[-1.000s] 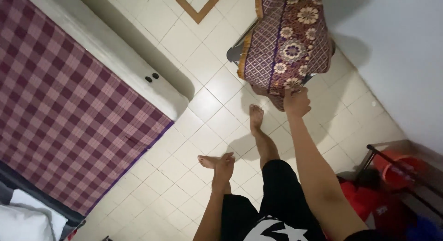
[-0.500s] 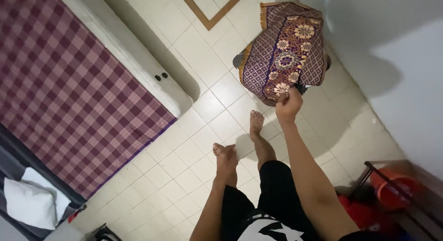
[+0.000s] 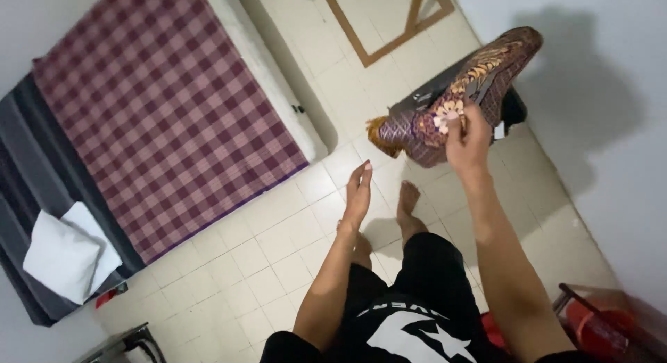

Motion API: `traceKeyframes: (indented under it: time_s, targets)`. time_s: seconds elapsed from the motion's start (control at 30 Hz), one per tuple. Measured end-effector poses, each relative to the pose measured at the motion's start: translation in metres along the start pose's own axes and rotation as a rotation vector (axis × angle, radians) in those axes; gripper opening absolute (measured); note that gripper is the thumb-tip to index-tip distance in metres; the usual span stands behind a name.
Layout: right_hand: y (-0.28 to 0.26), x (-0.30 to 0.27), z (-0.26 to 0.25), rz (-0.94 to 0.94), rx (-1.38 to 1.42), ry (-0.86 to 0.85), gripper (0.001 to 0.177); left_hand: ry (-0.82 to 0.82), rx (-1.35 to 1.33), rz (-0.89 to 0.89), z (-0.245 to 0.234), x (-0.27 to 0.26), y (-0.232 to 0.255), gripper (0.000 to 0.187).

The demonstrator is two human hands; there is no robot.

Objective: The person spreads a purple checkered sheet over a mattress on the floor, smoothing and aligning it. Then the person places a patterned decorative cloth on top of the sheet and smooths it out.

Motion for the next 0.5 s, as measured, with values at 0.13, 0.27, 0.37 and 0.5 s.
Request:
traceKeyframes:
  time_s: [0.13,0.27,0.37,0.5]
  targets:
    - [-0.125,-0.025,0.011,0.081,0.108,-0.01,0.026,-0.157,-0.345,-0.131,-0.026,-0.055,0.02,0.088]
    - [-0.184,-0.063,0.041,0.128,0.198,-0.013,0.025,-0.072,-0.426,-0.121,-0.062,-0.063,-0.053,0.067]
    - [-0.139,-0.097,0.075,0.133,0.148,-0.024,0.028,-0.12,-0.613,-0.157,-0.088,-0.091,-0.084,0.057]
    - [-0.163,-0.123,0.1,0.15,-0.071,-0.075,0.018,0.014,-0.785,-0.023,-0.142,-0.112,-0.095,0.016]
Point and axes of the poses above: each hand's wrist, its own x-axis towards the middle knuckle, its own z-axis out of the palm, y = z × x, the point moved 10 cm from there along x, towards the middle knuckle, and after that the axes turned 2 degrees about -z, right-handed, at the moved point
